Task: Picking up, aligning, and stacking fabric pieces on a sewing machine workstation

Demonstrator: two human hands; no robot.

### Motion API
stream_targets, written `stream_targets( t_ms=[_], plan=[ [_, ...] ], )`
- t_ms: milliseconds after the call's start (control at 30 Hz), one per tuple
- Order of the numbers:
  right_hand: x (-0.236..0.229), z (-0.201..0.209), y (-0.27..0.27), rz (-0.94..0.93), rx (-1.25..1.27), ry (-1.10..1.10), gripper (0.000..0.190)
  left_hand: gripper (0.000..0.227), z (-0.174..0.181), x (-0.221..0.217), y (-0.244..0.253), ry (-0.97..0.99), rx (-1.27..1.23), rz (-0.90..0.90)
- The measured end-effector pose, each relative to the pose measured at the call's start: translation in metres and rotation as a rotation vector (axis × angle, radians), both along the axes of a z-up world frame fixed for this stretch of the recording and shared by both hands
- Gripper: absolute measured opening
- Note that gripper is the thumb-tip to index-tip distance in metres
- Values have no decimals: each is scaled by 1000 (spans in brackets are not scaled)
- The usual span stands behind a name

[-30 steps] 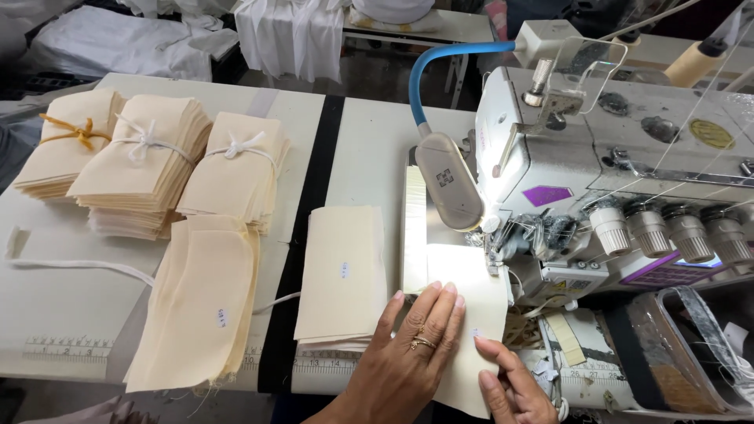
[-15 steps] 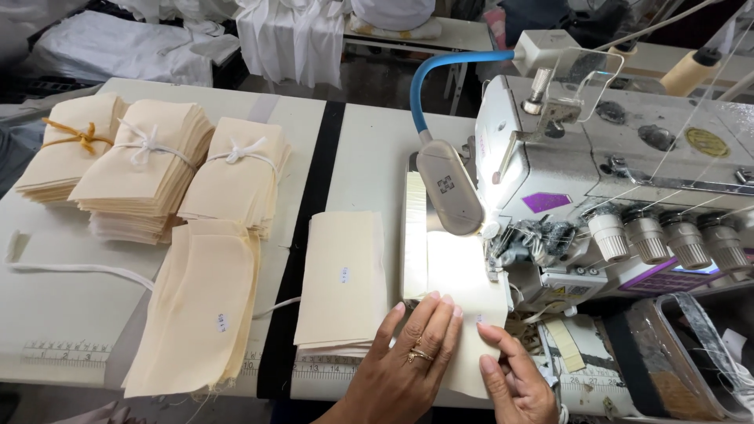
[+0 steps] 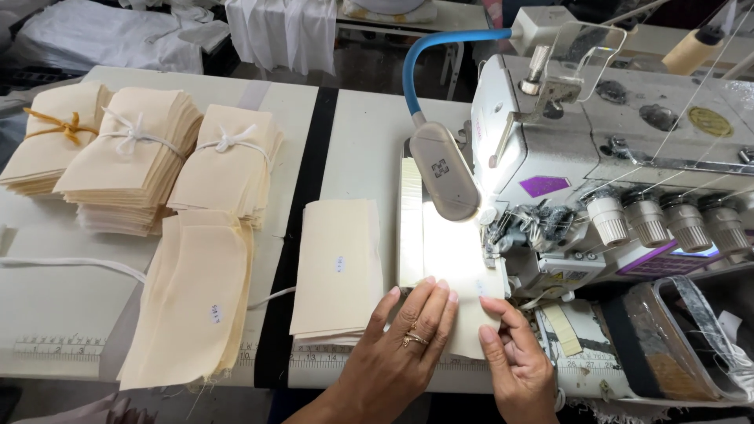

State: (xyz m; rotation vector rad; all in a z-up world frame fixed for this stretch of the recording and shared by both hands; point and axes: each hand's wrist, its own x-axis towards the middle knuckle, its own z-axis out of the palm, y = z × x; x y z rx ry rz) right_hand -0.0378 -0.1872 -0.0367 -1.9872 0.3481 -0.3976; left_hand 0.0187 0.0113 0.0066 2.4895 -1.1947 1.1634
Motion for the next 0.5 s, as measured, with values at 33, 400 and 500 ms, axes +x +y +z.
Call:
stream_targets(
  t_ms=[33,400,500],
  plan=[
    [2,-4,-2,32,24,-66,41,41,0,1,0,14,-7,-10],
    [12,-11,-3,34,95,-143,36,41,3,5,0,11,-3,-22],
    [15,-11,-3,47,74,-162,35,40,2,7,0,11,-17,-43]
  ],
)
